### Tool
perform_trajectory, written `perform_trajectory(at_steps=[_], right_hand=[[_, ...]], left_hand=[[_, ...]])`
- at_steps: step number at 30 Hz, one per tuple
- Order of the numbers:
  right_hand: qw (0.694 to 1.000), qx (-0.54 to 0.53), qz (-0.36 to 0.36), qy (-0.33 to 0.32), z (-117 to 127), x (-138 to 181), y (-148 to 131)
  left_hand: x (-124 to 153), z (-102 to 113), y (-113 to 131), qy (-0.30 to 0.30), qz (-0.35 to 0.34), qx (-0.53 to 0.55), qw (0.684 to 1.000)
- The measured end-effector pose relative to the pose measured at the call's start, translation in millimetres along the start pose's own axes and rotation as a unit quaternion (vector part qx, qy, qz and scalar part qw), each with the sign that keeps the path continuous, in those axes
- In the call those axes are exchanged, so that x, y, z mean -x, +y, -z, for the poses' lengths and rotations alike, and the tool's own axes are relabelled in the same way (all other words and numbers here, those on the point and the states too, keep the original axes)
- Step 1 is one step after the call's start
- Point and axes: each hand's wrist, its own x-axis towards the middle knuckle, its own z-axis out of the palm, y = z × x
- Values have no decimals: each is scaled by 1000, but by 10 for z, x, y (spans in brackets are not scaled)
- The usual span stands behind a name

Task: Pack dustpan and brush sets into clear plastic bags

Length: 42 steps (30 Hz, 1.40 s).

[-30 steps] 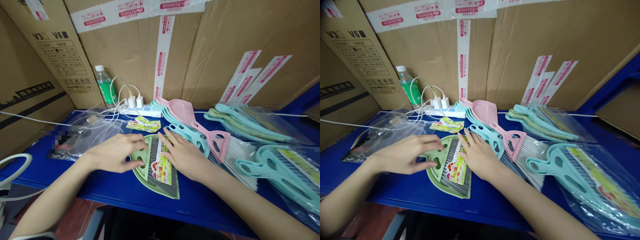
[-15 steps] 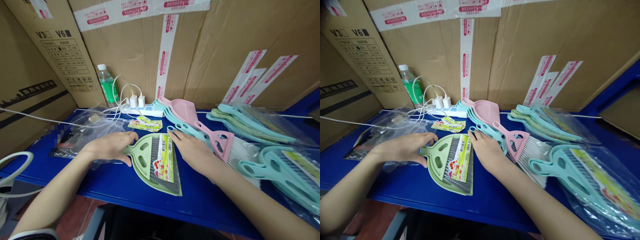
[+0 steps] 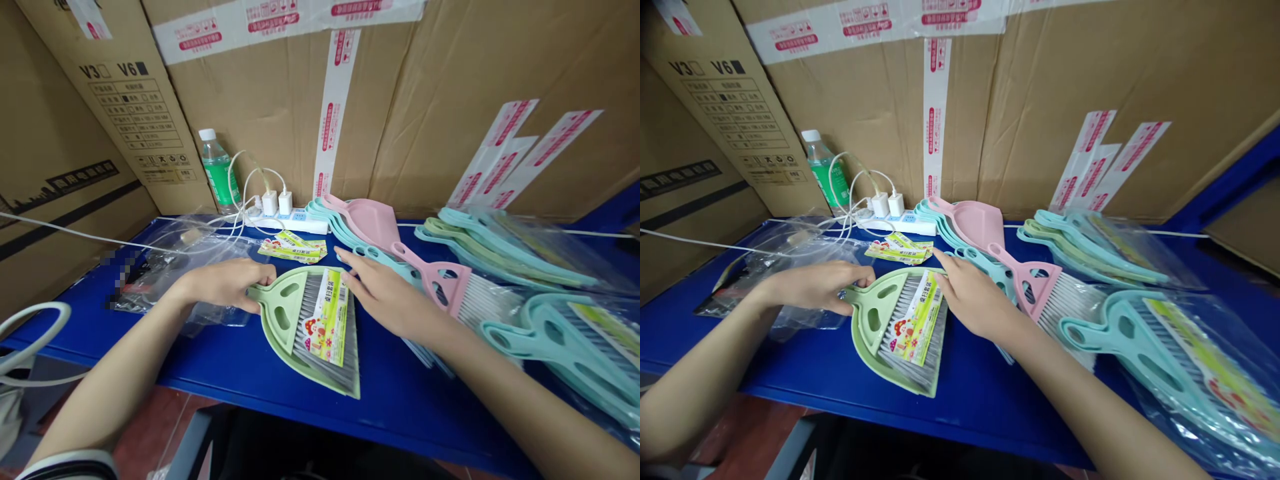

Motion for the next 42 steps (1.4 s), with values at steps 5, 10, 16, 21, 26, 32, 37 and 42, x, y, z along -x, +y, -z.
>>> perform_trajectory(at_steps=[5,10,16,21,26,32,37,42], right_hand=[[995,-86,-48,13,16,-31,38],[962,-255,-63,-72,15,-45,70],[910,-392,-49,-127,-84,-44,74],[911,-383,-53,-145,-144,-38,105],[900,-403,-59,-153,-130,-37,95],[912,-377,-88,-133,-66,-66,-56],[866,-473,-120,-112,-124,-45,-103],[788,-588,-166,-73,-183,-25,-89]], left_hand=[[24,36,2,-1,16,15,1000],[32,89,17,26,39,23,999],[17,57,-11,47,19,-2,999],[12,43,-11,44,24,-1,999],[16,54,20,34,38,2,999],[25,59,15,48,38,-6,998],[15,62,8,40,45,3,998],[26,71,-51,39,55,22,997]])
